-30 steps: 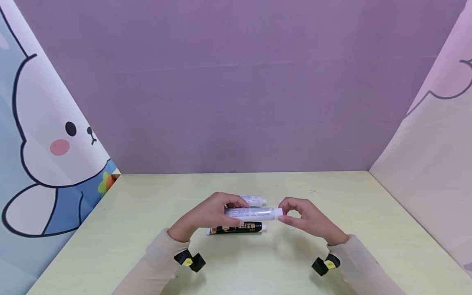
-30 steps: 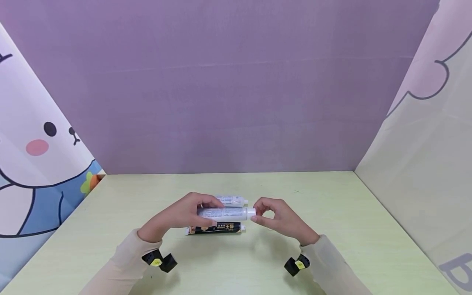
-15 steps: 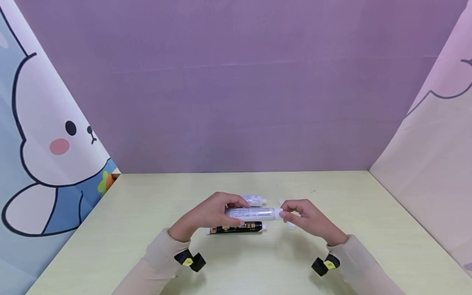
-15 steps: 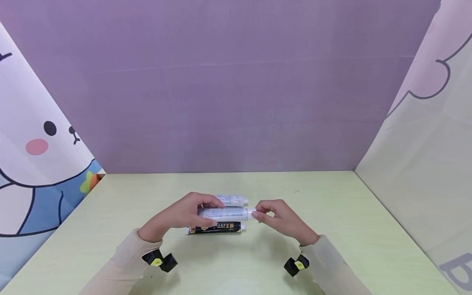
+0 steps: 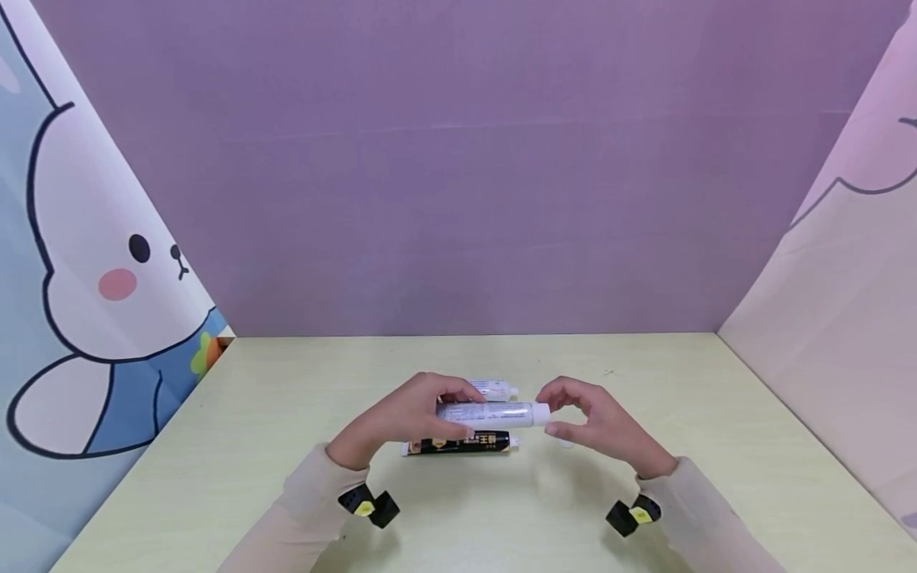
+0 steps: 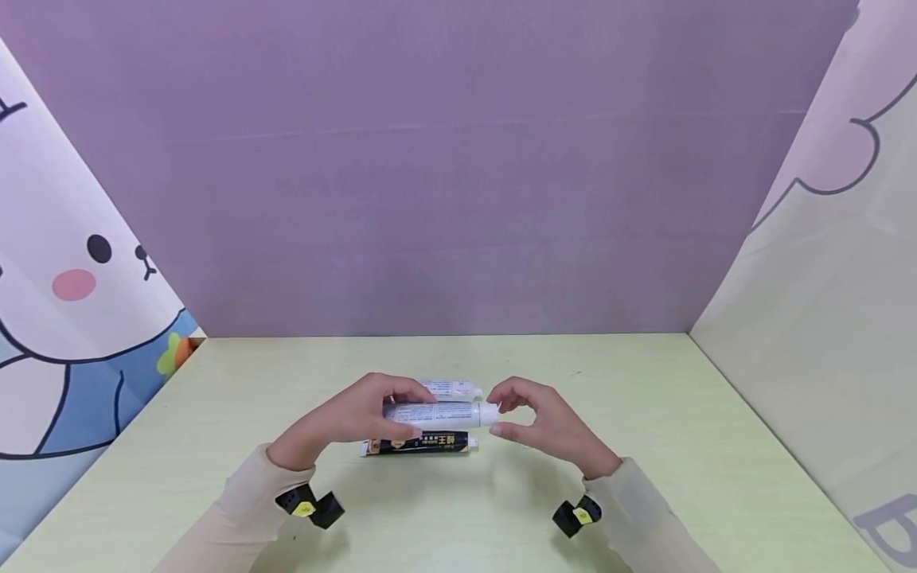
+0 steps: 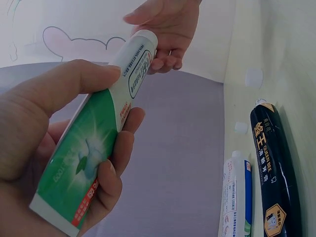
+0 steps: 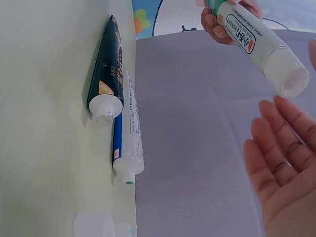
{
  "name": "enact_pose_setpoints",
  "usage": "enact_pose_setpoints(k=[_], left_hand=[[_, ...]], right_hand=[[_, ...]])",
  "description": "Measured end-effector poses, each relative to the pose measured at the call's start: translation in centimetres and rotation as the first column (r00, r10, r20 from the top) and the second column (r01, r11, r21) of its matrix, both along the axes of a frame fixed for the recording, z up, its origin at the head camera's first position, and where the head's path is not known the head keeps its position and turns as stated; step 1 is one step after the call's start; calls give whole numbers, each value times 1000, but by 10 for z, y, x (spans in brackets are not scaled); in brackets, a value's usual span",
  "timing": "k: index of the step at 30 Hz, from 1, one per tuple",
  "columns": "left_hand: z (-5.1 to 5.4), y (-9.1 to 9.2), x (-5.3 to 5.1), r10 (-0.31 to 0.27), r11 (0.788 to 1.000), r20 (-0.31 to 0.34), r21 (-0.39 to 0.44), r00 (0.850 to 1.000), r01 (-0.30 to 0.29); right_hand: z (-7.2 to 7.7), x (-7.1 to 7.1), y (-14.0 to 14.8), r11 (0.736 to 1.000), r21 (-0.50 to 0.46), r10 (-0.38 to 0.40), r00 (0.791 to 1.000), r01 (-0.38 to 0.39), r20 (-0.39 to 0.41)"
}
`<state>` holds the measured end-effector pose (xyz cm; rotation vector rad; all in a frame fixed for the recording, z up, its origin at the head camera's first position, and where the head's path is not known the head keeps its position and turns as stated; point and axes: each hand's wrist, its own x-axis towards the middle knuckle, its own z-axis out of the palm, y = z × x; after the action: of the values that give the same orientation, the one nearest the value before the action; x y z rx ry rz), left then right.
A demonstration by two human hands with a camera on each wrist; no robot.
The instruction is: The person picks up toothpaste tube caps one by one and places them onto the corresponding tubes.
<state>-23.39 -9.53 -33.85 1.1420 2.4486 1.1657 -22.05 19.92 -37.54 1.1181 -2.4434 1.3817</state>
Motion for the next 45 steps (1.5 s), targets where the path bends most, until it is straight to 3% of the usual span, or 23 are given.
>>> enact_pose_setpoints(k=[9, 19, 30, 45], left_hand=[[-1, 1, 0, 5, 1000, 3, 2, 1000, -5], [-3, 0, -2, -16, 1000, -29, 15, 999, 16], [-1, 2, 0, 9, 1000, 12, 4, 1000, -9], [-1, 3, 0, -4, 1000, 4, 4, 1000, 4]], right_hand=[[-2, 0, -3, 998, -46, 34, 995, -39, -98], [-3, -1, -2, 999, -34, 8, 993, -12, -114], [-3, 1, -1, 1000, -13, -11, 999, 10, -53], [-3, 1, 1, 999, -9, 40, 999, -40, 20]])
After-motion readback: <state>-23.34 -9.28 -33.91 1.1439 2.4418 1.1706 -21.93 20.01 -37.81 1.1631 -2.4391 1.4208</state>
